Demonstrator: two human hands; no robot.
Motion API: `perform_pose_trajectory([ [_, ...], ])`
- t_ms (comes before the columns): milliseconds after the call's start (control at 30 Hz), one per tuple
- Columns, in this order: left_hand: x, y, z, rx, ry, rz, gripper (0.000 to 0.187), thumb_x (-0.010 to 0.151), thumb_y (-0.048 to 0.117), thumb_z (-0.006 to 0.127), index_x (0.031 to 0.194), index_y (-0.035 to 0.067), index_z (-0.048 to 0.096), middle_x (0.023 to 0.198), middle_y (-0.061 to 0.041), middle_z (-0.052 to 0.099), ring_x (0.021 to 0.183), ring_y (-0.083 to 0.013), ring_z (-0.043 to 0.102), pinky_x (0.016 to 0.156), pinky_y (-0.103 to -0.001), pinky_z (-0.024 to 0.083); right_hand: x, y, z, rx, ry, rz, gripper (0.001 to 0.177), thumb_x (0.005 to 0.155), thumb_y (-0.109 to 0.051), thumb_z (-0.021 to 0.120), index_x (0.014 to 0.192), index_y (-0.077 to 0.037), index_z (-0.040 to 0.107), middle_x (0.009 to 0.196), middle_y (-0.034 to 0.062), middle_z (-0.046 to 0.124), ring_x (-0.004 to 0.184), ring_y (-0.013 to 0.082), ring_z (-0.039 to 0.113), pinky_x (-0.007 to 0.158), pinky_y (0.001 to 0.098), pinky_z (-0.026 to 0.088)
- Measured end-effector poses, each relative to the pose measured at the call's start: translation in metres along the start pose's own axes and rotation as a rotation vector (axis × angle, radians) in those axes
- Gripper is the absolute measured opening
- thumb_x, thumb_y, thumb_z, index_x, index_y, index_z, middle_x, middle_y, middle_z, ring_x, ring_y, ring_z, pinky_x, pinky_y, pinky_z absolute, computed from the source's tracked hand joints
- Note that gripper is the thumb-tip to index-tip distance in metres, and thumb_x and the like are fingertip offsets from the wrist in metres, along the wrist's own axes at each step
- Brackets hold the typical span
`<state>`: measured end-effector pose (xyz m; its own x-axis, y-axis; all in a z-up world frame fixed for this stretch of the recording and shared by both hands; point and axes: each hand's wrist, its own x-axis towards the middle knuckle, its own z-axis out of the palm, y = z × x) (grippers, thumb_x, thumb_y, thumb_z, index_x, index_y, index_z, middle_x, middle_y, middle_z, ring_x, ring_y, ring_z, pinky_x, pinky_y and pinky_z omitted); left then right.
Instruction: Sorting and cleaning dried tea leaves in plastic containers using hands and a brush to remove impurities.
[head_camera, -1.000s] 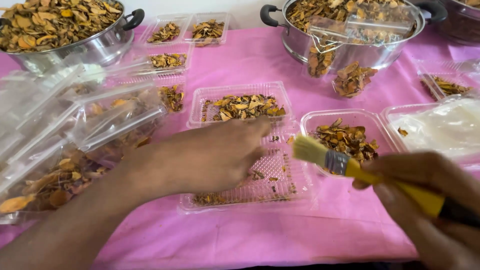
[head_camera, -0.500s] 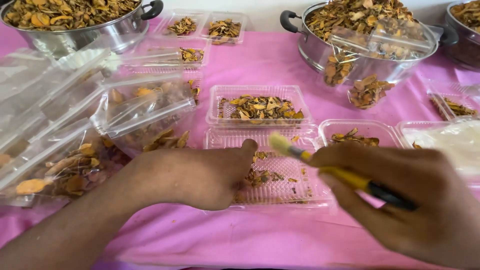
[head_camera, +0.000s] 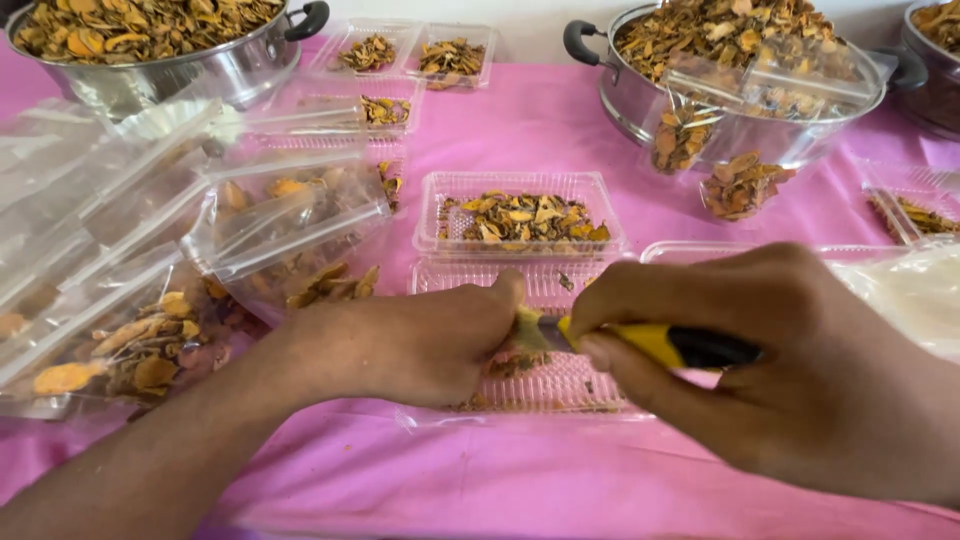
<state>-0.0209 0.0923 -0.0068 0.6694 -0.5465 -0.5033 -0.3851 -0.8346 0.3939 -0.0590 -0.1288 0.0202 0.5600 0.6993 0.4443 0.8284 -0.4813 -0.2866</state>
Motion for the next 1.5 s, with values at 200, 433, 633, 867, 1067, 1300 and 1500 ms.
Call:
perform_pose_trajectory([
  [200, -0.008, -0.005, -0.004, -0.051, 0.127, 0.061, 0.012, 0.091, 0.006, 0.051, 0.101, 0.008, 0.044, 0.083, -0.007, 0.052, 0.061, -0.0191, 0.05, 0.051, -0.042, 0.038, -0.004, 0.017, -0.017, 0.016, 0.039, 0.223, 0.016, 0.092, -0.021, 0.069, 0.078, -0.018, 0.075, 0.049, -0.0052, 0.051, 0.043, 0.0076, 0.037, 0.041, 0.023, 0.032],
  [433, -0.001, -0.004, 0.004, 0.02, 0.029, 0.028, 0.037, 0.101, 0.029, 0.045, 0.125, 0.002, 0.035, 0.082, -0.018, 0.071, 0.071, -0.0346, 0.067, 0.06, -0.049, 0.046, 0.0, 0.018, -0.002, 0.034, -0.023, 0.029, 0.009, 0.095, -0.014, 0.064, 0.096, -0.012, 0.072, 0.055, -0.0008, 0.058, 0.044, 0.0119, 0.048, 0.043, 0.0284, 0.038],
  [633, -0.014, 0.002, -0.009, -0.03, 0.084, -0.012, 0.037, 0.101, 0.025, 0.044, 0.133, 0.01, 0.034, 0.076, -0.015, 0.067, 0.066, -0.03, 0.061, 0.059, -0.048, 0.043, -0.001, 0.011, -0.014, 0.081, 0.002, 0.052, 0.012, 0.094, -0.018, 0.065, 0.098, -0.013, 0.075, 0.07, -0.0028, 0.069, 0.052, 0.0099, 0.056, 0.047, 0.0254, 0.045],
  [867, 0.003, -0.043, 0.016, 0.454, 0.134, 0.061, 0.021, 0.093, 0.018, 0.052, 0.108, 0.004, 0.05, 0.09, -0.013, 0.061, 0.064, -0.0299, 0.069, 0.048, -0.05, 0.052, -0.003, 0.027, -0.008, -0.006, -0.066, 0.051, 0.009, 0.097, -0.014, 0.063, 0.097, -0.013, 0.072, 0.055, 0.0002, 0.056, 0.04, 0.0123, 0.046, 0.041, 0.0299, 0.036],
  [1067, -0.015, -0.01, -0.001, 0.195, 0.101, -0.151, 0.019, 0.087, 0.018, 0.052, 0.105, 0.018, 0.049, 0.098, -0.008, 0.068, 0.083, -0.0306, 0.068, 0.066, -0.051, 0.047, 0.004, 0.004, -0.01, 0.064, -0.102, -0.042, 0.011, 0.1, -0.016, 0.062, 0.091, -0.012, 0.066, 0.059, 0.0006, 0.047, 0.049, 0.0138, 0.044, 0.048, 0.0314, 0.037],
  [1300, -0.021, -0.004, -0.009, 0.18, 0.049, -0.237, 0.026, 0.082, 0.007, 0.049, 0.106, 0.015, 0.059, 0.1, -0.009, 0.073, 0.084, -0.0306, 0.07, 0.067, -0.046, 0.049, -0.003, 0.015, -0.02, -0.143, -0.062, 0.025, 0.025, 0.098, -0.023, 0.064, 0.073, -0.019, 0.066, 0.049, -0.0023, 0.046, 0.039, 0.0137, 0.035, 0.039, 0.0293, 0.035],
  [1500, -0.009, -0.01, -0.001, 0.212, 0.072, -0.153, 0.025, 0.098, 0.038, 0.054, 0.11, 0.016, 0.056, 0.109, -0.009, 0.068, 0.091, -0.0312, 0.069, 0.071, -0.052, 0.05, 0.014, -0.005, -0.006, 0.05, -0.098, -0.04, 0.018, 0.098, -0.023, 0.065, 0.083, -0.017, 0.073, 0.049, -0.0004, 0.044, 0.043, 0.0141, 0.04, 0.043, 0.0303, 0.035],
])
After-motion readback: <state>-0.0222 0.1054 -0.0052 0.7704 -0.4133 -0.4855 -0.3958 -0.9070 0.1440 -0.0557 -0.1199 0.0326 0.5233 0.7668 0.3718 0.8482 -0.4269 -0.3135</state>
